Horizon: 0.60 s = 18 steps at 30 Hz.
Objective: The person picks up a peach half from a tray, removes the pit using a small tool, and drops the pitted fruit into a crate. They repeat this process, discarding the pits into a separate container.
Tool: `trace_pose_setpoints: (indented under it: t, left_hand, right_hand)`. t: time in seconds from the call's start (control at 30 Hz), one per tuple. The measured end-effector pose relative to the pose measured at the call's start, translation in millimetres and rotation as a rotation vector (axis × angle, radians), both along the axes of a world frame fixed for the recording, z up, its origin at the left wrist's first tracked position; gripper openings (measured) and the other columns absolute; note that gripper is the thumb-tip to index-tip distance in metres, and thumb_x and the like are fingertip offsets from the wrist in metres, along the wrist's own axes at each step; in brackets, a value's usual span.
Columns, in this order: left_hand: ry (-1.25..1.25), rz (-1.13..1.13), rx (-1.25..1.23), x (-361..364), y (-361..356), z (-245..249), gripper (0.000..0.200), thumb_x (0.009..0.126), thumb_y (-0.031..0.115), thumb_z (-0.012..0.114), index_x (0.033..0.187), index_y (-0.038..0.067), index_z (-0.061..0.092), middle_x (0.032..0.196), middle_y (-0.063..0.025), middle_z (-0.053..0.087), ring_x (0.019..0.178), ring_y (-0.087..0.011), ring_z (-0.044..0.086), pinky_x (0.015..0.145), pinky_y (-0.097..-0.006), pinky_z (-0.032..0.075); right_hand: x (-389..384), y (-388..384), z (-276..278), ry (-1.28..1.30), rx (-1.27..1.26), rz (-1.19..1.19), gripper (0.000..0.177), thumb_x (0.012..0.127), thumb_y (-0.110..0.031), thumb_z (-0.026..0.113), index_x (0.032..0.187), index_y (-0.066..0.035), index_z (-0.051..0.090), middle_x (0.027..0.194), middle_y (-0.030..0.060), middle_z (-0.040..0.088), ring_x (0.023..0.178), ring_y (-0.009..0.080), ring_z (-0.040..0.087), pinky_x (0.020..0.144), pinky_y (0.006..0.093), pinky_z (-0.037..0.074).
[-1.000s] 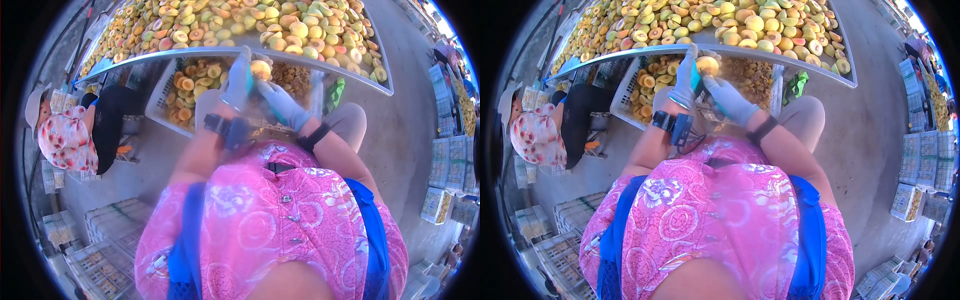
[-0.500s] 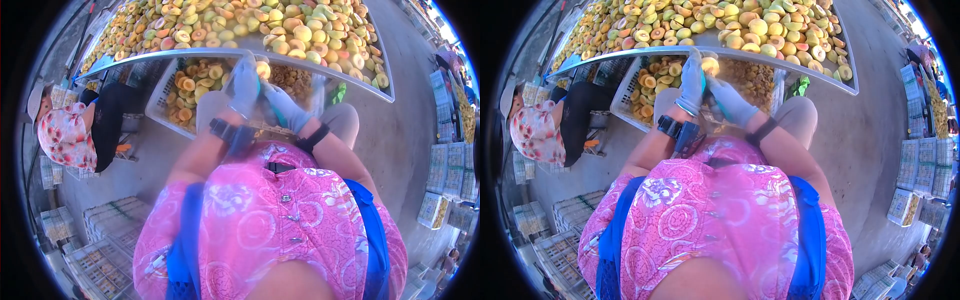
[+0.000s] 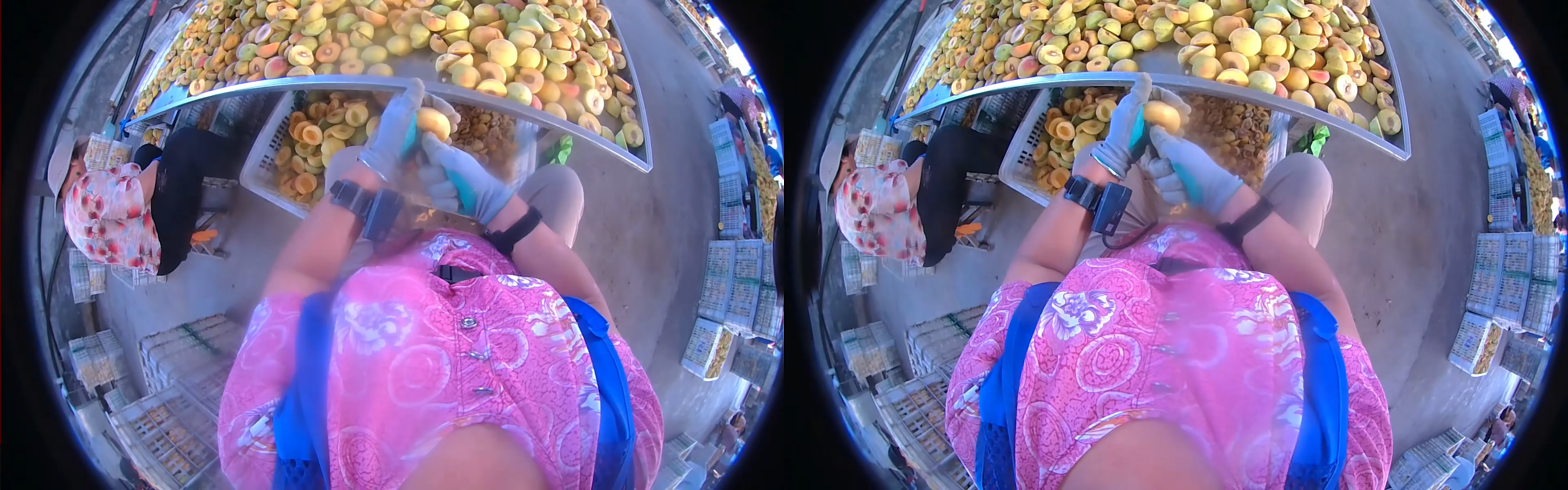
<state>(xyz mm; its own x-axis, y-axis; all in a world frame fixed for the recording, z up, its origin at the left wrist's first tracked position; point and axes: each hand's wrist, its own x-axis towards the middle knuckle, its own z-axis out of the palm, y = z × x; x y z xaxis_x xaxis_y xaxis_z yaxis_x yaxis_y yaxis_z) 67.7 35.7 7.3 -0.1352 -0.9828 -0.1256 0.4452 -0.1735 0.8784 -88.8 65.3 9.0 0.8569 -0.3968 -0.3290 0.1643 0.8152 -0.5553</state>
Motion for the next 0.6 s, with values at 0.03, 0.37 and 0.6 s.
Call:
trace_pose_setpoints:
  t: [0.03, 0.37, 0.6]
  left_hand:
    - [-0.005, 0.000, 0.007, 0, 0, -1, 0.070, 0.093, 0.065, 0.042, 0.092, -0.001, 0.063, 0.090, -0.0173, 0.068, 0.075, -0.0232, 0.067, 0.067, -0.0334, 0.057]
    - [0.280, -0.041, 0.055, -2, 7, -10, 0.066, 0.091, 0.065, 0.047, 0.096, 0.000, 0.062, 0.094, -0.0180, 0.066, 0.079, -0.0297, 0.066, 0.063, -0.0428, 0.059]
    - [0.581, -0.105, 0.128, -3, 9, -13, 0.056, 0.093, 0.058, 0.050, 0.099, 0.003, 0.061, 0.095, -0.0151, 0.066, 0.079, -0.0304, 0.066, 0.063, -0.0454, 0.059]
  right_hand:
    - [1, -1, -4, 0.001, 0.001, 0.000, 0.040, 0.099, -0.051, 0.045, 0.089, -0.012, 0.049, 0.058, -0.0094, 0.033, 0.038, 0.0039, 0.022, 0.036, 0.0222, 0.016]
    - [1, 8, 0, -0.254, 0.336, 0.048, 0.033, 0.101, -0.044, 0.045, 0.097, -0.012, 0.053, 0.061, -0.0090, 0.033, 0.039, 0.0034, 0.025, 0.034, 0.0218, 0.018]
    - [0, 7, 0, -0.332, 0.351, 0.060, 0.035, 0.104, -0.043, 0.038, 0.102, -0.011, 0.052, 0.061, -0.0082, 0.034, 0.036, 0.0025, 0.026, 0.030, 0.0211, 0.022]
